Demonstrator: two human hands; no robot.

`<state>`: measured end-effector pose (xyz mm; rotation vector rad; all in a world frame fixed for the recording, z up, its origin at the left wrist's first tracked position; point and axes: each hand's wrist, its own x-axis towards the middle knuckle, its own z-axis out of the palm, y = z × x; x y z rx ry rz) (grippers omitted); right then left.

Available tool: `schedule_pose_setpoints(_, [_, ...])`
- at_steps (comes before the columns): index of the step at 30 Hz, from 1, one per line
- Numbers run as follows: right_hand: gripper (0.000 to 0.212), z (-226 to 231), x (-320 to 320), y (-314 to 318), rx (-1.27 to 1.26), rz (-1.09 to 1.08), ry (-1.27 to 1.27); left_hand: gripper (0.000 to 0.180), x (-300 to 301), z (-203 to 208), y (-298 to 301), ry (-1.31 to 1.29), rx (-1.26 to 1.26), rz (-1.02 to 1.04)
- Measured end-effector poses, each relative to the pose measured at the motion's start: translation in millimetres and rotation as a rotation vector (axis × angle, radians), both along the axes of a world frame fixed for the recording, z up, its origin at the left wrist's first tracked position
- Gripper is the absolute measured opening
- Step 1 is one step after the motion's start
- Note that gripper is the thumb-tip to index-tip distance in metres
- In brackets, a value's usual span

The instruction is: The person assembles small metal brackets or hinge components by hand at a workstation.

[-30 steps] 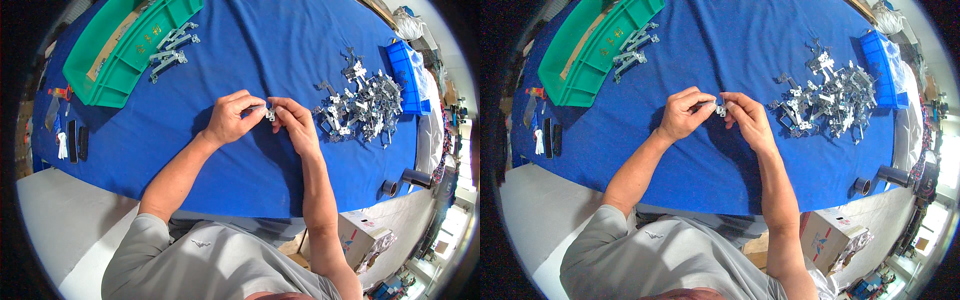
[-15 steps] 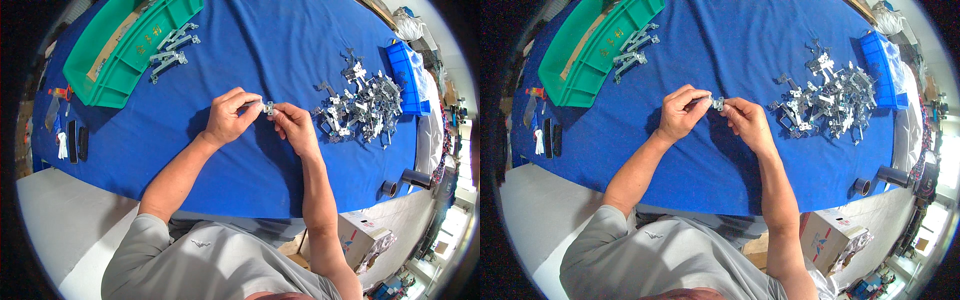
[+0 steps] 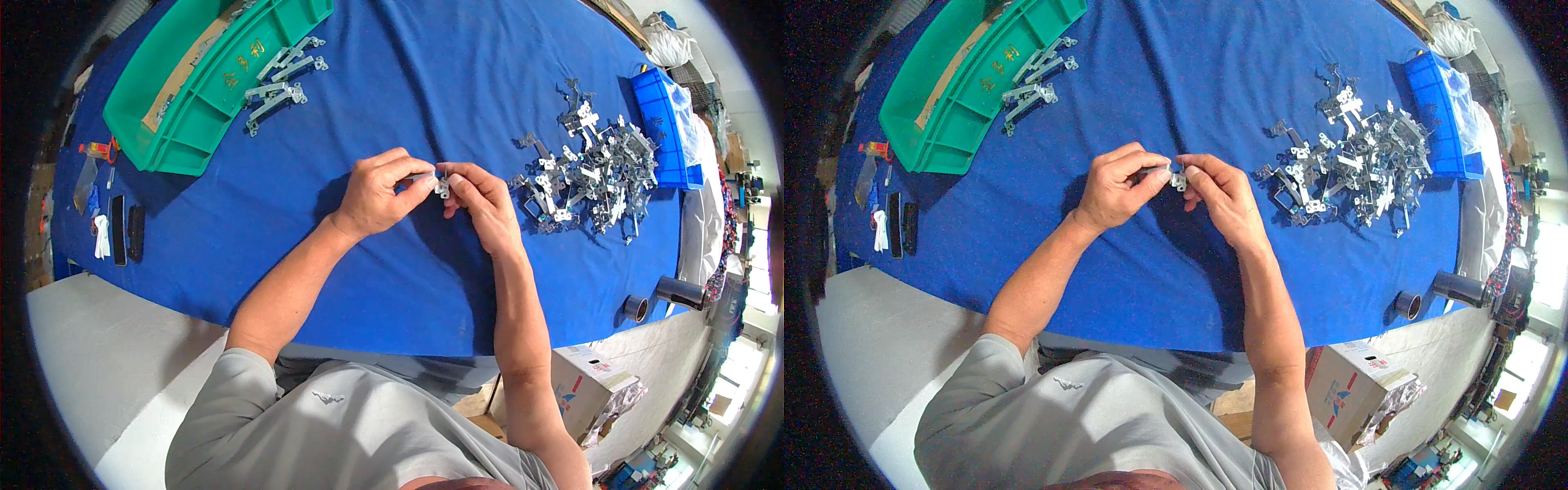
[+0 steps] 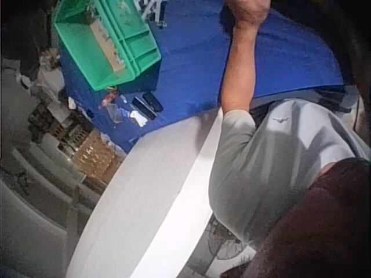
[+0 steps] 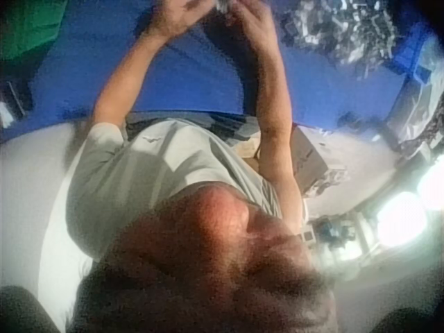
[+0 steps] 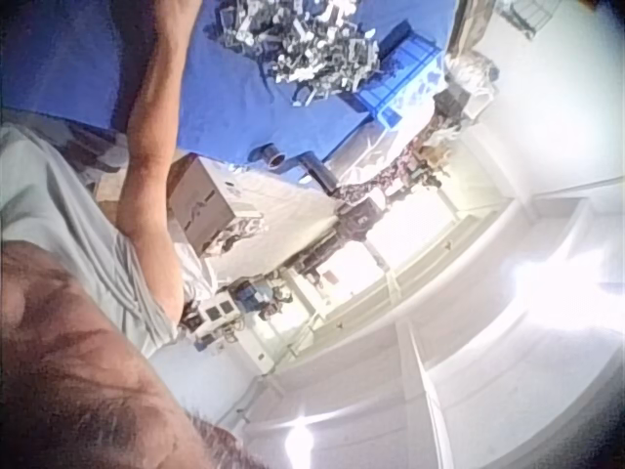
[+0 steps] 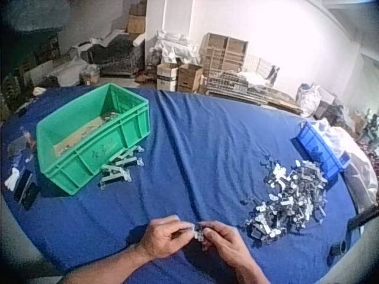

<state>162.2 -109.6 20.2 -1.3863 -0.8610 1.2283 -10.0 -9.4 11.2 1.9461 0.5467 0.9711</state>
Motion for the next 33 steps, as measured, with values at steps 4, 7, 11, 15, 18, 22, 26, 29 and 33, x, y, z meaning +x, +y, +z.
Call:
schedule_pose_setpoints(4, [0.022, -4.4, -3.2, 0.4, 0.061, -0.029, -0.078, 0.01, -0.1, -5.8, 1.4, -0.016, 0.049, -0.03])
schedule_pose_setpoints(7, [0.02, 0.0, -3.0, 0.8, 0.137, -0.155, -0.066, 0.01, 1.0, -5.1, 1.5, 0.013, 0.106, -0.052])
schedule_pose_setpoints(11, [0.018, 3.9, 1.8, -1.1, 0.005, -0.092, -0.058, 0.01, 0.4, -0.7, -0.2, -0.053, -0.03, 0.041])
schedule_pose_setpoints(15, [0.016, 8.3, -1.4, -0.7, -0.108, 0.004, -0.127, 0.011, -1.3, -1.9, 1.1, -0.073, -0.028, 0.077])
schedule_pose_setpoints(18, [0.016, 8.3, -1.6, -1.2, -0.087, 0.031, -0.177, 0.012, -0.5, -1.0, 1.3, -0.069, -0.028, 0.074])
schedule_pose_setpoints(22, [0.018, 4.7, -0.3, -2.8, -0.074, 0.022, -0.195, 0.012, -0.1, 0.0, 1.6, -0.057, -0.029, 0.069])
schedule_pose_setpoints(26, [0.014, 8.6, -3.6, -1.5, -0.074, 0.037, -0.218, 0.012, -1.7, 0.4, 2.3, -0.029, -0.064, 0.047])
schedule_pose_setpoints(29, [0.015, 3.2, -1.4, -1.9, -0.063, 0.028, -0.227, 0.012, -0.8, -1.0, 2.1, -0.039, -0.08, 0.059])
schedule_pose_setpoints(33, [0.016, 1.6, 1.0, -2.2, -0.048, 0.022, -0.222, 0.012, -0.7, 1.7, 2.4, -0.035, -0.082, 0.062])
